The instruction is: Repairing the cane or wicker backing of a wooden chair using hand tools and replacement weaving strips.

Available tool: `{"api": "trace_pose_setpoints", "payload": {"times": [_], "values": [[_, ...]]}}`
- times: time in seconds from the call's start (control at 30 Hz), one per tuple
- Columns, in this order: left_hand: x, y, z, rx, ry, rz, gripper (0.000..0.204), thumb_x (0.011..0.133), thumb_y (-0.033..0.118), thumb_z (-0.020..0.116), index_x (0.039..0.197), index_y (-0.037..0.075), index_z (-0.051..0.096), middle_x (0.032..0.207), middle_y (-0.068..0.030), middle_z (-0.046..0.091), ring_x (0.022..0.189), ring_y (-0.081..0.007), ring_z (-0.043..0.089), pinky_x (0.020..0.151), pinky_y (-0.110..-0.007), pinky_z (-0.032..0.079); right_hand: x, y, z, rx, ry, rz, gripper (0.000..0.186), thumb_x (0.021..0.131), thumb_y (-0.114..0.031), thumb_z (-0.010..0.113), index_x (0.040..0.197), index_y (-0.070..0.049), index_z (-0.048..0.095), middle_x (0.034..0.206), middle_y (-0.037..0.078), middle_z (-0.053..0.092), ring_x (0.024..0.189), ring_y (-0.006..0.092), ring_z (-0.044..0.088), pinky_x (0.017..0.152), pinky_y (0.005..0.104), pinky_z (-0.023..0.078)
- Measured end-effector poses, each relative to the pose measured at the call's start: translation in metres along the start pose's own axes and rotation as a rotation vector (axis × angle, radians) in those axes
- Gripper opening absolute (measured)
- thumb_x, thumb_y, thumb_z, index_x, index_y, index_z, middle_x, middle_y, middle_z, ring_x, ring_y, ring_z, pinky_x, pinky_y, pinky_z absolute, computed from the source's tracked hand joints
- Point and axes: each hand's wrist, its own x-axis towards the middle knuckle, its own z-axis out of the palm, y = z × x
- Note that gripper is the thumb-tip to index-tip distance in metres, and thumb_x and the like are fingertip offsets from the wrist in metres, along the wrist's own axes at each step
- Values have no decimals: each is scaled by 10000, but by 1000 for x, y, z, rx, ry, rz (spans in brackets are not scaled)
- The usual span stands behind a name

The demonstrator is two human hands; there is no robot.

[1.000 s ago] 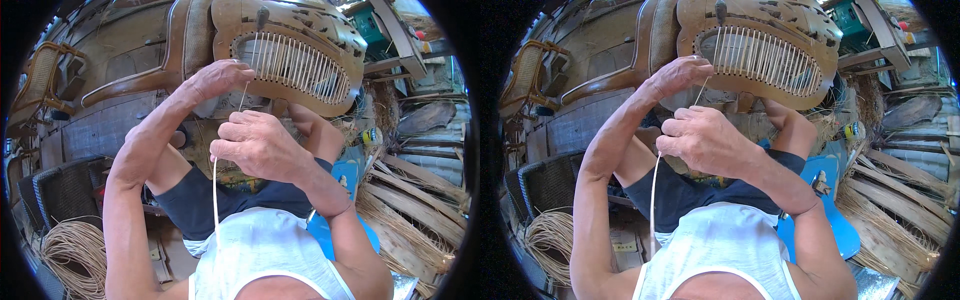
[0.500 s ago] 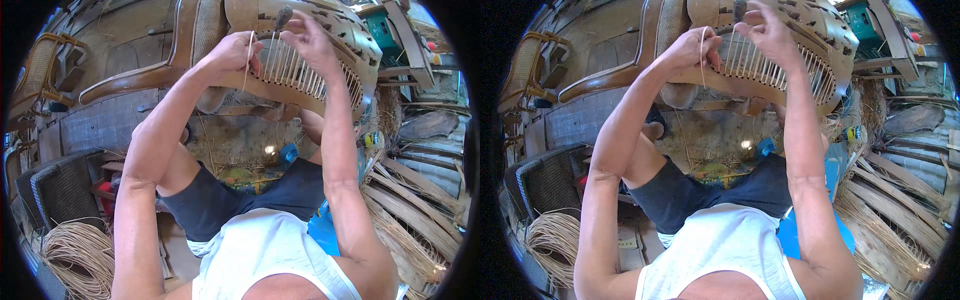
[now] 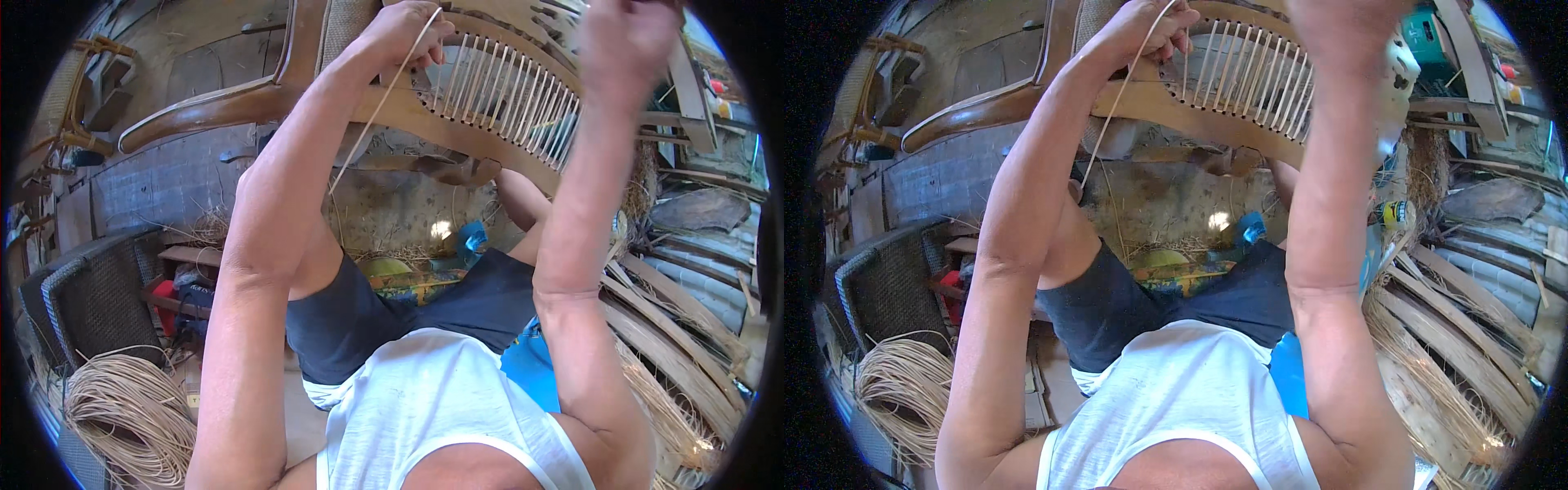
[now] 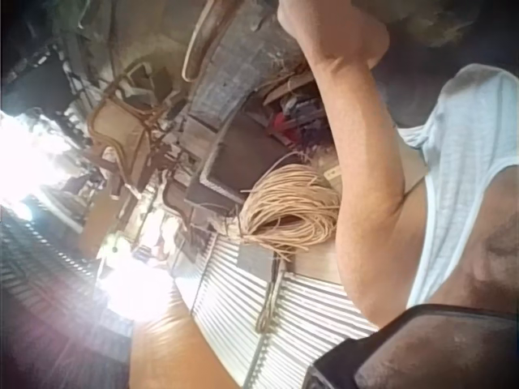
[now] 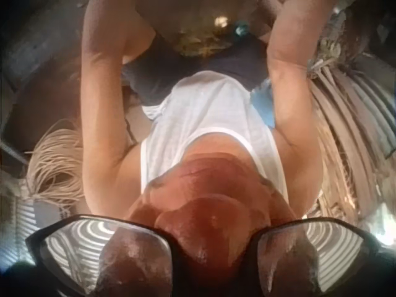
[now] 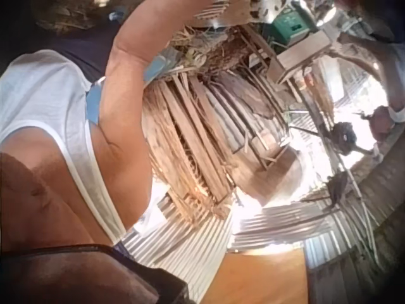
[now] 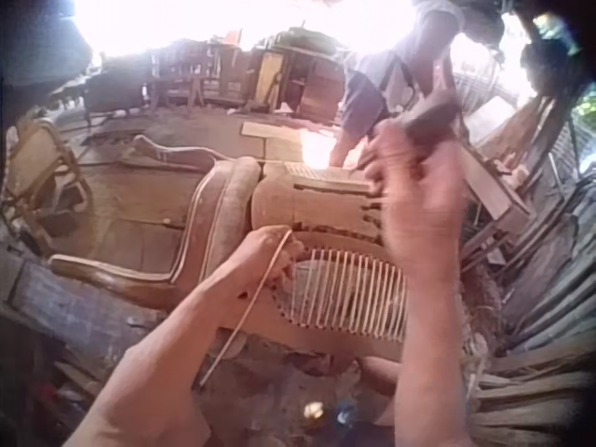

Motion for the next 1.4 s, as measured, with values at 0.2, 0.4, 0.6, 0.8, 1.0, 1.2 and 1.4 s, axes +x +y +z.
{"api": "trace_pose_setpoints", "payload": {"times": [0.2, 0.4, 0.6, 0.8, 1.0, 1.2, 1.4], "values": [[9, 0, -13, -282, 31, 120, 251, 1023, 224, 562, 930, -5, 605, 671, -95, 654, 572, -163, 631, 483, -314, 491, -81, 43, -21, 167, -192, 373, 295, 901, -210, 777, 1114, -57, 640, 1044, 35, 718, 880, 120, 665, 789, 255, 525], [31, 3, -4, -315, 255, 211, 223, 1016, 246, 594, 881, 68, 594, 629, -43, 623, 485, -100, 539, 425, -258, 401, -175, 67, 7, 152, -198, 604, 211, 949, -138, 717, 1085, -9, 623, 1018, 73, 718, 906, 136, 671, 840, 279, 544], [49, -7, -5, -429, 305, 317, 239, 1002, 269, 626, 847, 90, 590, 615, 3, 578, 484, -81, 520, 409, -243, 364, -174, 70, 18, 96, -193, 540, 237, 928, -152, 748, 1070, -24, 608, 940, 54, 721, 877, 113, 655, 790, 273, 521], [46, -4, -2, -445, 310, 312, 222, 1004, 244, 624, 841, 98, 582, 611, 11, 560, 487, -79, 524, 416, -240, 380, -171, 43, 27, -181, -352, 337, 302, 805, 57, 704, 1052, -78, 594, 958, 92, 697, 902, 234, 663, 792, 353, 528], [27, 12, 0, -545, 190, 399, 246, 1027, 259, 601, 850, 89, 580, 628, 2, 573, 510, -87, 548, 450, -234, 425, -188, 73, 32, -341, -459, -53, 436, 724, 136, 681, 1106, -54, 590, 1057, 121, 657, 967, 321, 650, 867, 414, 531], [3, 21, -11, -820, -46, 280, 256, 1027, 304, 611, 882, 94, 605, 697, 12, 596, 586, -92, 589, 525, -244, 478, -154, 34, 7, -411, -714, 209, 514, 786, 105, 643, 1255, -100, 591, 1130, 131, 629, 982, 303, 650, 881, 408, 538], [-11, 17, -37, -814, -300, 193, 224, 1016, 301, 628, 923, 97, 643, 804, -8, 653, 692, -99, 640, 611, -259, 527, -52, -34, -13, -447, -266, -98, 274, 941, -130, 686, 1210, -91, 647, 950, 83, 710, 840, 198, 694, 782, 304, 546]]}}
